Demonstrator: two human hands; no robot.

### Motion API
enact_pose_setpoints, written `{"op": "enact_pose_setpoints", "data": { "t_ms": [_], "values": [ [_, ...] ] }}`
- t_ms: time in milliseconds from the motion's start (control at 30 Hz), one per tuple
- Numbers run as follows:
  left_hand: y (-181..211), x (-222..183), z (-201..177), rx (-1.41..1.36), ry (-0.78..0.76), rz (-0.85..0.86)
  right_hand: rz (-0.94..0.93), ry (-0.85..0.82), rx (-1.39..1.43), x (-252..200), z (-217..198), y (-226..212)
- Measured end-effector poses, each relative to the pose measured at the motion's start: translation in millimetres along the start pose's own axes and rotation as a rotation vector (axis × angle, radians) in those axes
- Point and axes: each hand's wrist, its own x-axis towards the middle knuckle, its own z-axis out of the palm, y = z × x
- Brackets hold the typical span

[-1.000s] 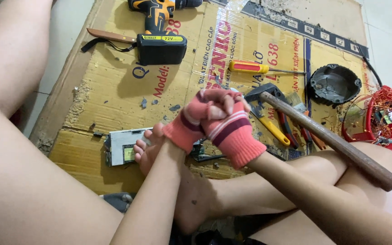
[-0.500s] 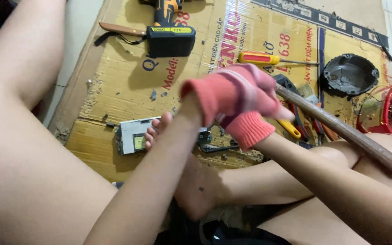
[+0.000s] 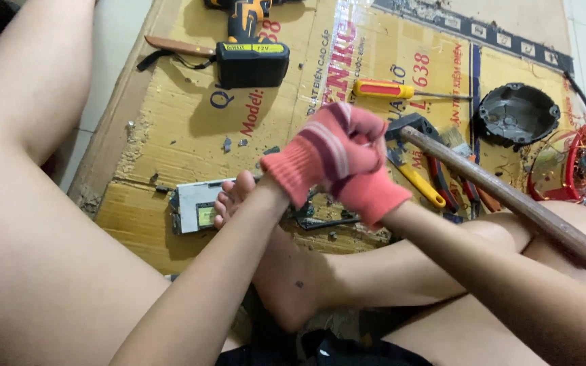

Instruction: The person sits on the floor and uses a screwdriver to work on a small electronic component, likely a power supply or control board. They repeatedly tighten or adjust screws on the device while holding it steady with their other hand.

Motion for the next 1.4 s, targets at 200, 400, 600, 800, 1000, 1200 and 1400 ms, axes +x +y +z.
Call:
{"op": "enact_pose_setpoints", "data": {
  "t_ms": [200,400,600,800,1000,1200,1400],
  "values": [
    [-17,-38,-15,-0.131,0.124,0.352,-0.038,0.009,-0.706,-25,-8,-41],
    [-44,-121,-69,0.195,0.786,-0.139,0.154,-0.041,-0.976,-23,28,-93],
    [-78,-131,-85,0.447,1.135,-0.511,0.253,-0.128,-1.179,-24,14,-82],
    [-86,-127,-77,0.496,1.177,-0.571,0.297,-0.085,-1.003,-17,21,7],
    [-101,-122,-58,0.66,1.167,-0.551,0.339,-0.015,-0.866,-28,34,32],
    [-117,-121,-56,0.755,1.13,-0.518,0.384,-0.061,-0.904,-38,0,-3],
    [-122,-115,-53,0.8,1.119,-0.516,-0.016,0.074,-1.209,-32,-19,35]
  ]
}}
